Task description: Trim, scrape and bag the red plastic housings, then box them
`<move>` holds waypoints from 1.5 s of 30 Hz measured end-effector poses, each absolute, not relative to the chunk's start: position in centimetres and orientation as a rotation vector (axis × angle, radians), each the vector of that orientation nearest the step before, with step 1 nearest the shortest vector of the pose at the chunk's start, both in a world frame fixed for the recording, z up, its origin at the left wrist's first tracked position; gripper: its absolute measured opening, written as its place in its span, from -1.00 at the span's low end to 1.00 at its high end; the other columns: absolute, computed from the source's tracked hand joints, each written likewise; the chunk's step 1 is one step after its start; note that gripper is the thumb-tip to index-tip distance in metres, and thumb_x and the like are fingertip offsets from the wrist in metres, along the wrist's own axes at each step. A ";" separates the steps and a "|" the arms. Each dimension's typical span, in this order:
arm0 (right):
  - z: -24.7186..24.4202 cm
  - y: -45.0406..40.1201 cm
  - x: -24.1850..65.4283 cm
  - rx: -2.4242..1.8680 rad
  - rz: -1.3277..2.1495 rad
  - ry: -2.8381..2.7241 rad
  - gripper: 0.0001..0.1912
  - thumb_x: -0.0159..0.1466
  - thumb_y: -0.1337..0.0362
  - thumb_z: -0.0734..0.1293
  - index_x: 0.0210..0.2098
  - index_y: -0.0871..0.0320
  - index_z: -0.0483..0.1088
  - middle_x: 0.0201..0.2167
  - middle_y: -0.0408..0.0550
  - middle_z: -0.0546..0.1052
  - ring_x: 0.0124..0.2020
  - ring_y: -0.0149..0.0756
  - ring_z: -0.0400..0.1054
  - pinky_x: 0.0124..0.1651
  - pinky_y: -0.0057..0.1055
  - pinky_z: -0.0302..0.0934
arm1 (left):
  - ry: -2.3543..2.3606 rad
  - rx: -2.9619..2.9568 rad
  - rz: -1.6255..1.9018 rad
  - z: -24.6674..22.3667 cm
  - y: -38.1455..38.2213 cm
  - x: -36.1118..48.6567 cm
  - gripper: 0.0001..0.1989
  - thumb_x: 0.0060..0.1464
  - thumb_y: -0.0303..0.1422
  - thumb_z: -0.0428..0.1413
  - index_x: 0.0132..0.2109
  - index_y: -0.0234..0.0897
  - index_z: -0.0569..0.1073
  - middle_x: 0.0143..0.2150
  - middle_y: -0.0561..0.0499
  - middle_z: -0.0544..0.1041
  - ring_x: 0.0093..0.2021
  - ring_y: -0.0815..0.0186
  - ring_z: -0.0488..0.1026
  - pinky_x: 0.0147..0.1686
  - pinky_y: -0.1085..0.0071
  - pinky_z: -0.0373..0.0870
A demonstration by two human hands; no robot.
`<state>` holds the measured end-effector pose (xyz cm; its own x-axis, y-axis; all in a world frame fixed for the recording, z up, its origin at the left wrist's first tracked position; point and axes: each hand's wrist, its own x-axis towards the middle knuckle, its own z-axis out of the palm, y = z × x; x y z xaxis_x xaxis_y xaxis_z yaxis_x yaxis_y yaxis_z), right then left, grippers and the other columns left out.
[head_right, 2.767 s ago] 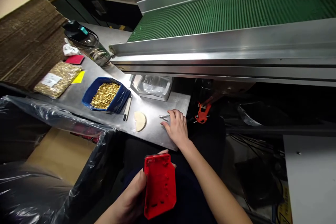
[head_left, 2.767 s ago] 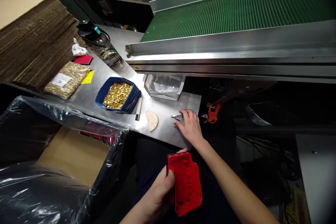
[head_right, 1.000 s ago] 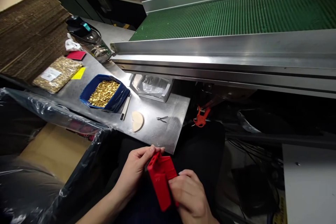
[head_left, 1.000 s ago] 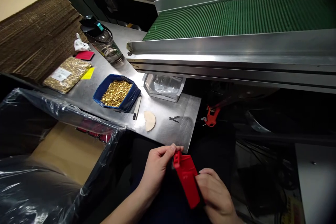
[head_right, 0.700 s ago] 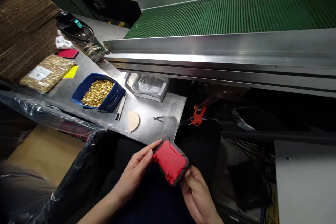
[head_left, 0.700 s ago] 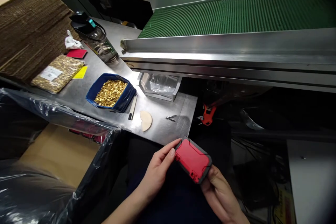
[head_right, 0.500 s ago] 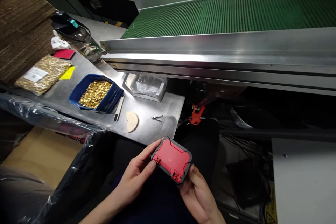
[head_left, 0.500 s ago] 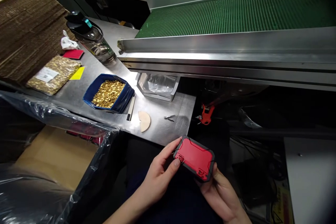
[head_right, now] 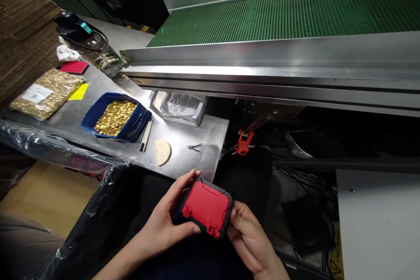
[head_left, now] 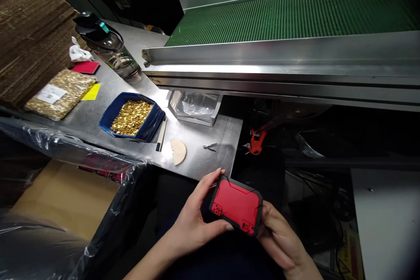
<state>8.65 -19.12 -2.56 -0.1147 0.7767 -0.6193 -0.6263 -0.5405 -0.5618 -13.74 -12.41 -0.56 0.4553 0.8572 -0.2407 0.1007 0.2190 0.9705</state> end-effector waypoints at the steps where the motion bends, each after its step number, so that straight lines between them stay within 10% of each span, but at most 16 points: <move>1: -2.4 -19.0 8.7 -1.115 1.856 -0.182 -0.72 0.18 0.03 0.56 -0.23 0.06 0.66 -0.33 -0.08 0.70 -0.38 -0.41 0.53 -0.27 -0.53 0.43 | 0.988 1.254 0.657 -0.6 -12.5 -13.8 -0.05 0.04 -0.28 0.44 0.46 0.09 0.14 0.48 -0.10 0.23 0.44 -0.07 0.21 0.45 0.08 0.14; 11: -0.9 -18.2 9.2 -1.257 1.925 -0.498 -0.56 0.36 -0.06 0.37 0.03 0.10 0.59 -0.14 0.04 0.66 -0.19 -0.24 0.51 -0.02 -0.34 0.37 | 0.926 1.635 0.506 -2.0 -12.3 -14.3 0.06 0.03 -0.30 0.43 0.49 0.13 -0.01 0.40 -0.13 0.26 0.37 -0.03 0.28 0.37 0.03 0.26; 20: 2.3 -16.5 8.7 -1.351 1.789 -1.123 -0.50 0.40 -0.17 0.26 0.10 -0.02 0.56 -0.08 -0.01 0.63 -0.09 -0.19 0.53 0.01 -0.34 0.39 | 0.706 1.101 0.355 -1.9 -12.4 -12.8 -0.41 0.00 -0.33 0.36 0.19 -0.23 0.43 -0.04 -0.09 0.60 -0.11 0.15 0.57 -0.03 0.24 0.54; 27: 2.5 -16.8 9.7 -1.601 1.375 -1.153 -0.80 0.45 0.10 0.31 -0.05 -0.06 0.56 -0.14 -0.15 0.64 -0.15 -0.38 0.53 -0.07 -0.56 0.38 | 0.388 0.693 0.445 -3.8 -12.5 -14.6 -0.27 -0.05 -0.21 0.46 0.26 -0.19 0.44 0.32 -0.22 0.45 0.31 -0.06 0.40 0.37 0.01 0.21; 45: 1.8 -17.3 9.1 -1.776 1.109 -1.188 -0.86 0.45 0.14 0.31 -0.06 -0.11 0.51 -0.17 -0.25 0.58 -0.22 -0.47 0.49 -0.12 -0.59 0.34 | 0.513 0.754 0.653 -2.8 -12.5 -13.6 -0.10 -0.06 -0.25 0.48 0.36 0.08 0.25 0.51 -0.11 0.15 0.49 -0.18 0.09 0.43 -0.21 0.07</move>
<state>9.06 -17.28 1.78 0.2062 0.9429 -0.2615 0.3254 -0.3181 -0.8905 -13.63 -12.45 -2.77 0.6896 0.6987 -0.1905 -0.3506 0.5523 0.7563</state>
